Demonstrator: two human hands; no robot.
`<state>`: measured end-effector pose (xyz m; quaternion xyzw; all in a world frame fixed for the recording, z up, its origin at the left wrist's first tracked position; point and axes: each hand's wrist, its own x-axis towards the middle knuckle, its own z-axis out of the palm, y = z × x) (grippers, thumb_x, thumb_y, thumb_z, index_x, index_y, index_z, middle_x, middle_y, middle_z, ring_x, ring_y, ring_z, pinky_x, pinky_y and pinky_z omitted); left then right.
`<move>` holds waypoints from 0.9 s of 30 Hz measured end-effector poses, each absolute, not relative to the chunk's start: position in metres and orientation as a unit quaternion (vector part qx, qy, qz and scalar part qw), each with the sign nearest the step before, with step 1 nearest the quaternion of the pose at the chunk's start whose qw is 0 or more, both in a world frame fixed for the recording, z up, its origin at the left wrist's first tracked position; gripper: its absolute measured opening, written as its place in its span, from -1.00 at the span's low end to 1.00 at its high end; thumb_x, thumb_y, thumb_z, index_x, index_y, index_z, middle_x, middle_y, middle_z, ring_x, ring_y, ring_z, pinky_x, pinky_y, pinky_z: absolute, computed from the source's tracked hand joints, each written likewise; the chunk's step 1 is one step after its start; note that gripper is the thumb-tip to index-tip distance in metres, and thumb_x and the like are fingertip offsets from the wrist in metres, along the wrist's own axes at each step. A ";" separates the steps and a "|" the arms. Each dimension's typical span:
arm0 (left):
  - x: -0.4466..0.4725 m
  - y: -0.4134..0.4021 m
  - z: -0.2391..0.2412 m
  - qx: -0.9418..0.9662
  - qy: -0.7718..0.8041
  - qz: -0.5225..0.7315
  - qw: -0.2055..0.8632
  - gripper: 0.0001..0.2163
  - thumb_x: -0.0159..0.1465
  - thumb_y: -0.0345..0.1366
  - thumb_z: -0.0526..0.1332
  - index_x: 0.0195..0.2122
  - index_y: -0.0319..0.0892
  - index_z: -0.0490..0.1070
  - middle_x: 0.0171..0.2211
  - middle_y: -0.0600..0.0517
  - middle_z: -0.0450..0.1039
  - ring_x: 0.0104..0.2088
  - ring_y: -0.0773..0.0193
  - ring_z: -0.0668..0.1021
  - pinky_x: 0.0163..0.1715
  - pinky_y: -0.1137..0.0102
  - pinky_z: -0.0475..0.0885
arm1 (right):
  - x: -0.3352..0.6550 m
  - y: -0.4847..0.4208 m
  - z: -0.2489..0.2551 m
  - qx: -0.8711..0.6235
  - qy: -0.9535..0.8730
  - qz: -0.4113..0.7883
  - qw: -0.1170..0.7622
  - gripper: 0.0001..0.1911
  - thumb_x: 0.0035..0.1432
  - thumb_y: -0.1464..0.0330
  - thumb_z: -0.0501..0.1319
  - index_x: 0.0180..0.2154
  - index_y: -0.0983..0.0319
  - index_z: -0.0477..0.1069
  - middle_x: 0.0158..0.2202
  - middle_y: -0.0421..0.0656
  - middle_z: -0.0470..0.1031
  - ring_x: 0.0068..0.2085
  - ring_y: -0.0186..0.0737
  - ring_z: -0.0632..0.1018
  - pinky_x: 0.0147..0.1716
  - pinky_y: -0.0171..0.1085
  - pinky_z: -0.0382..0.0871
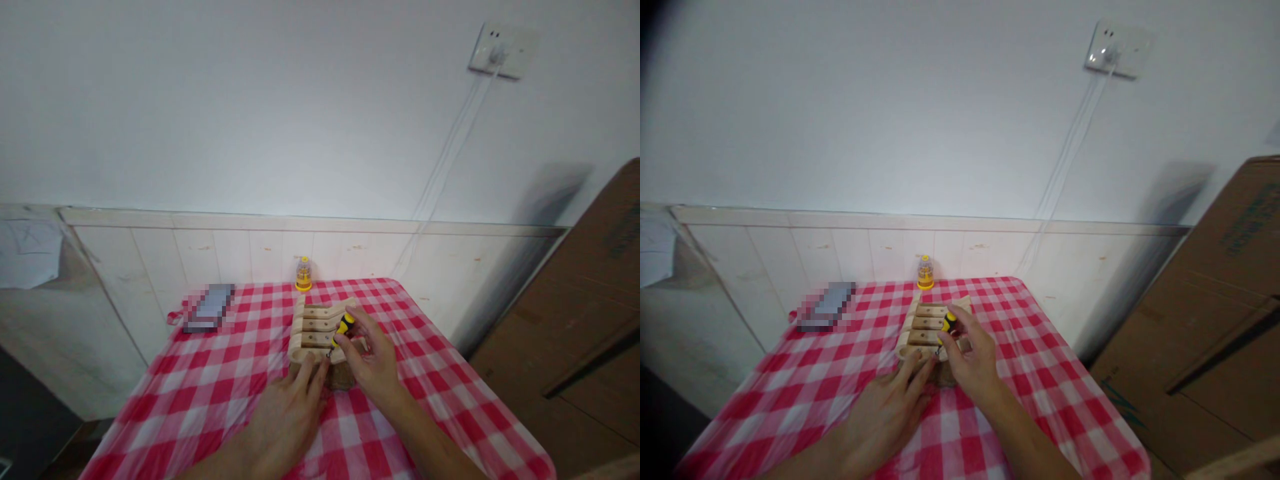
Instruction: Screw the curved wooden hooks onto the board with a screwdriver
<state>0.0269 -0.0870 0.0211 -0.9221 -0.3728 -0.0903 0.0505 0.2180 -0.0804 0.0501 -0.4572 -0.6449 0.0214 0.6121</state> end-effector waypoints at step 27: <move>0.020 -0.090 0.038 -0.934 -0.331 -0.084 -0.102 -0.49 0.40 -0.39 0.12 0.39 -0.15 0.29 0.48 -0.18 0.04 0.21 -0.13 0.55 0.10 -0.01 0.58 | 0.219 -0.080 0.053 -0.438 -0.667 0.000 0.603 -0.53 0.29 0.48 0.30 0.19 0.06 0.48 0.00 -0.13 0.71 -0.15 -0.18 0.75 -0.12 -0.23 0.70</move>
